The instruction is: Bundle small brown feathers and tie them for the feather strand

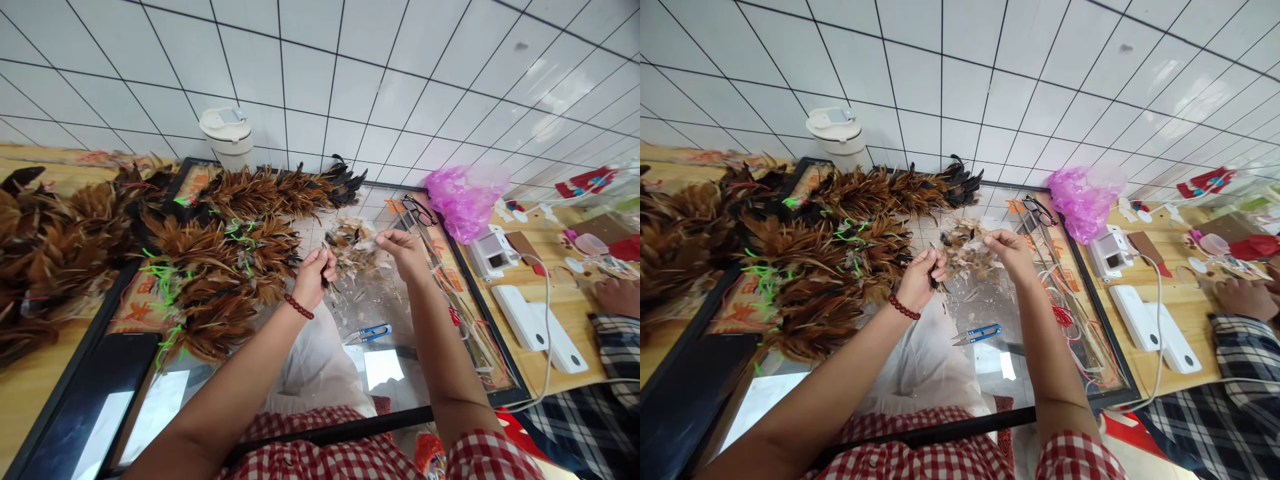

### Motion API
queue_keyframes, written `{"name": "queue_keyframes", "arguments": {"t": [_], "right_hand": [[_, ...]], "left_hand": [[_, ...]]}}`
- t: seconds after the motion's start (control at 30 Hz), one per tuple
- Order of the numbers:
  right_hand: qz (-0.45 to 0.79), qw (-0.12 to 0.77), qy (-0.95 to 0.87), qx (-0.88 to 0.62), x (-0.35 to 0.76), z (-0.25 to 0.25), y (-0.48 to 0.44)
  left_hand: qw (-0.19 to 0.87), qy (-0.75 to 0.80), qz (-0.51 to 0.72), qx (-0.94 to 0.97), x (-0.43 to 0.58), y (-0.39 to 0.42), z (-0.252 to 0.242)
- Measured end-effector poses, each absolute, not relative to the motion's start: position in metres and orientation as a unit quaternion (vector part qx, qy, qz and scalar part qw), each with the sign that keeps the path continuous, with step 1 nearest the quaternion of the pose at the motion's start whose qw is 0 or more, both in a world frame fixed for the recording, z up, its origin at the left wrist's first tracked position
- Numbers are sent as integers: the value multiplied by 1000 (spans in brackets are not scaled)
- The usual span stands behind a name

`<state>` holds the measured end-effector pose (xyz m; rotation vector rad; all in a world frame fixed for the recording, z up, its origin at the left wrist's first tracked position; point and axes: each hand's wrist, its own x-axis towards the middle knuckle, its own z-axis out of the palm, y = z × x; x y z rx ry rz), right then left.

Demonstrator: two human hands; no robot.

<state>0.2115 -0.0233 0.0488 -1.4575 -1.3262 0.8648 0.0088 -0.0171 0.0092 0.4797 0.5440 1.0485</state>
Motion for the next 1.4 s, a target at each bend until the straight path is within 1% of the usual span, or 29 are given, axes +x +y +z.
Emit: {"name": "queue_keyframes", "arguments": {"t": [0.07, 0.13, 0.2, 0.27, 0.33, 0.4, 0.43, 0.5, 0.57, 0.67, 0.77, 0.87, 0.93, 1.03, 1.1, 1.17, 1.4], "right_hand": [[416, 502, -493, -576, 214, 53, -24], [456, 495, -478, -564, 213, 55, -25], [475, 472, -499, -551, 206, 55, -26], [458, 452, -540, -543, 195, 53, -27], [374, 478, -568, -556, 182, 49, -29], [224, 520, -590, -576, 169, 46, -33], [142, 523, -615, -574, 164, 45, -36], [10, 469, -702, -536, 156, 43, -40], [-74, 383, -790, -473, 152, 41, -43], [-138, 292, -847, -421, 149, 39, -44], [-152, 254, -857, -421, 148, 38, -43], [-127, 246, -860, -429, 148, 39, -43], [-80, 266, -859, -429, 148, 41, -44], [13, 344, -814, -468, 149, 45, -44], [72, 403, -758, -509, 149, 47, -44], [139, 442, -714, -525, 150, 47, -42], [398, 463, -613, -502, 148, 46, -38]], "left_hand": [[805, 254, 486, 226, 9, -17, 9], [808, 249, 483, 227, 9, -17, 10], [812, 245, 477, 233, 10, -17, 10], [810, 253, 468, 246, 11, -18, 10], [803, 270, 462, 264, 12, -20, 10], [795, 287, 461, 270, 13, -20, 10], [794, 293, 461, 266, 14, -21, 10], [796, 298, 468, 241, 15, -20, 10], [795, 295, 489, 204, 16, -19, 10], [796, 290, 508, 156, 17, -17, 10], [803, 289, 502, 141, 16, -16, 11], [799, 286, 504, 158, 16, -17, 12], [787, 291, 512, 184, 18, -19, 10], [754, 315, 527, 233, 21, -20, 6], [737, 327, 524, 276, 22, -21, 3], [726, 332, 514, 314, 22, -21, 1], [724, 333, 513, 318, 22, -21, 2]]}}
